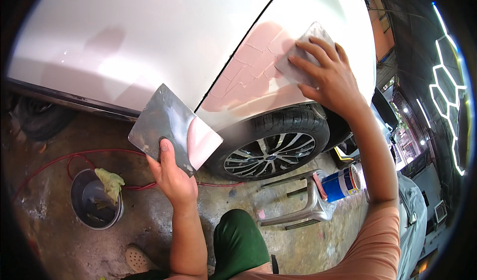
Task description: The person kneels beside a white car and uses a sanding block to smooth the surface of the rear fender. They repeatedly rub the sanding block over the panel, occasionally switching hands or adjusting their grip.
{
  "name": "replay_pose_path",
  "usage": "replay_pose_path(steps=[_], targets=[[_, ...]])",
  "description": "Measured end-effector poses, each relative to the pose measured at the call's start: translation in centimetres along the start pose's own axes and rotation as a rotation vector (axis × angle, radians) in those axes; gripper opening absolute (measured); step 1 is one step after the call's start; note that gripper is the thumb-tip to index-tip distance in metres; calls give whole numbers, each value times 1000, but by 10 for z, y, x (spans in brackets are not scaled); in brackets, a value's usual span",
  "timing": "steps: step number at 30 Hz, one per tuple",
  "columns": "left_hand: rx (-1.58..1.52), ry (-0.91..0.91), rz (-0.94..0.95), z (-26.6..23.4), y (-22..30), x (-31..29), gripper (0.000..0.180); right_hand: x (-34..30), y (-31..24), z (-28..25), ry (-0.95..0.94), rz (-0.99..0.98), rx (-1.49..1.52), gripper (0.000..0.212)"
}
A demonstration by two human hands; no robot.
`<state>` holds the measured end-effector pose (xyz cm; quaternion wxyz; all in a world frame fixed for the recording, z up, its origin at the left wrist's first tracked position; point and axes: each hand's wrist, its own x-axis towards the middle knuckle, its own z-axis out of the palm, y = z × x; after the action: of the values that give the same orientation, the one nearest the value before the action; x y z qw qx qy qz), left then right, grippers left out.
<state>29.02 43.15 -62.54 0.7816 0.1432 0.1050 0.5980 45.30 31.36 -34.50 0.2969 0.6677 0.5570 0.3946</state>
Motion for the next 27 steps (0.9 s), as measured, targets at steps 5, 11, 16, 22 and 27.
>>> replay_pose_path(steps=[5, 11, 16, 22, 27], targets=[[-4, -8, -20, 2, 1, 2, 52, -40, 9, 2, -66, 61, -39, 57], [-7, -53, -36, 0, -1, -2, 53, -14, -25, -7, 44, 7, 27, 58], [-33, -37, -72, 3, -3, -6, 48, -38, -37, 21, 31, 59, 65, 57], [-16, -79, -87, 5, -7, -9, 48, -42, -55, 15, 17, 73, 66, 58], [-12, -103, -108, 6, -14, -12, 46, -34, -62, 34, 80, 72, 60, 57]])
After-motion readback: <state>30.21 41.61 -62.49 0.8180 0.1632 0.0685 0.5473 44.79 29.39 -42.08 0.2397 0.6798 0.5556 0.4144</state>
